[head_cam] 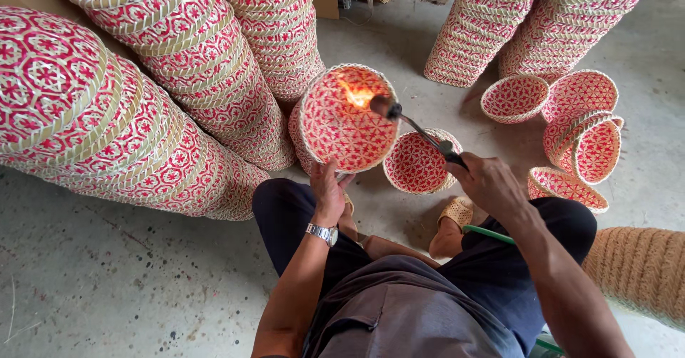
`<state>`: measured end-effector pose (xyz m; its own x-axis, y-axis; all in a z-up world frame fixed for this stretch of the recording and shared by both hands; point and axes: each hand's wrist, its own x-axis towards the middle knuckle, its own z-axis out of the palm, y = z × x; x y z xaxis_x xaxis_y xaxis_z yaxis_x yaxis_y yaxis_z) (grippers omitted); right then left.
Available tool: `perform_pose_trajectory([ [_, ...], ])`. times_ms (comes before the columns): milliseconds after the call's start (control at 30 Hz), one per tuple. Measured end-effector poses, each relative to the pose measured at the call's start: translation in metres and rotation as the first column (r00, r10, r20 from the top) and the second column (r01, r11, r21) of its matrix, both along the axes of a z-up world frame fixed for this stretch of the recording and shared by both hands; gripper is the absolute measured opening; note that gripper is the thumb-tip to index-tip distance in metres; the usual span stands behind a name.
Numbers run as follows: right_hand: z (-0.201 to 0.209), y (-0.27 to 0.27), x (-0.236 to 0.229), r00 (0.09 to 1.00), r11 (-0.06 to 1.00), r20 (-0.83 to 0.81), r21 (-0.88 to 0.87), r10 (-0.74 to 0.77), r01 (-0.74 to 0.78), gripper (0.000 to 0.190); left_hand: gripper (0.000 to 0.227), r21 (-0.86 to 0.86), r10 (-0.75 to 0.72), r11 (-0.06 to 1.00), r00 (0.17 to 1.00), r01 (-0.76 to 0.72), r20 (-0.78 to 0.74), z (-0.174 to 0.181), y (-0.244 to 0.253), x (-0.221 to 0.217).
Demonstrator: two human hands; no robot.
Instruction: The person sits on the floor and uses a blowtorch to apply heat to the interior and exterior surfaces of woven baskets. They rotate each basket to cover different areas and then place it back into a stack.
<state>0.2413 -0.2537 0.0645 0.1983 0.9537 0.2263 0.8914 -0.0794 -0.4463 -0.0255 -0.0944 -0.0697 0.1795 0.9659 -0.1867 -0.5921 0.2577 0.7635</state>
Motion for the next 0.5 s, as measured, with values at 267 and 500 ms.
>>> perform_pose_trajectory([
  [267, -0.012, -0.005, -0.002, 0.993, 0.997, -0.093, -0.024, 0.075, -0.078, 0.028, 0.038, -0.055, -0.044, 0.998, 0.999, 0.043, -0.018, -0.007, 0.006, 0.017],
  [500, 0.0, -0.04, 0.019, 0.993, 0.997, -0.113, -0.072, -0.031, 0.022, 0.027, 0.038, 0.097, -0.113, 0.986, 0.97, 0.136, -0.213, 0.018, 0.04, -0.014],
])
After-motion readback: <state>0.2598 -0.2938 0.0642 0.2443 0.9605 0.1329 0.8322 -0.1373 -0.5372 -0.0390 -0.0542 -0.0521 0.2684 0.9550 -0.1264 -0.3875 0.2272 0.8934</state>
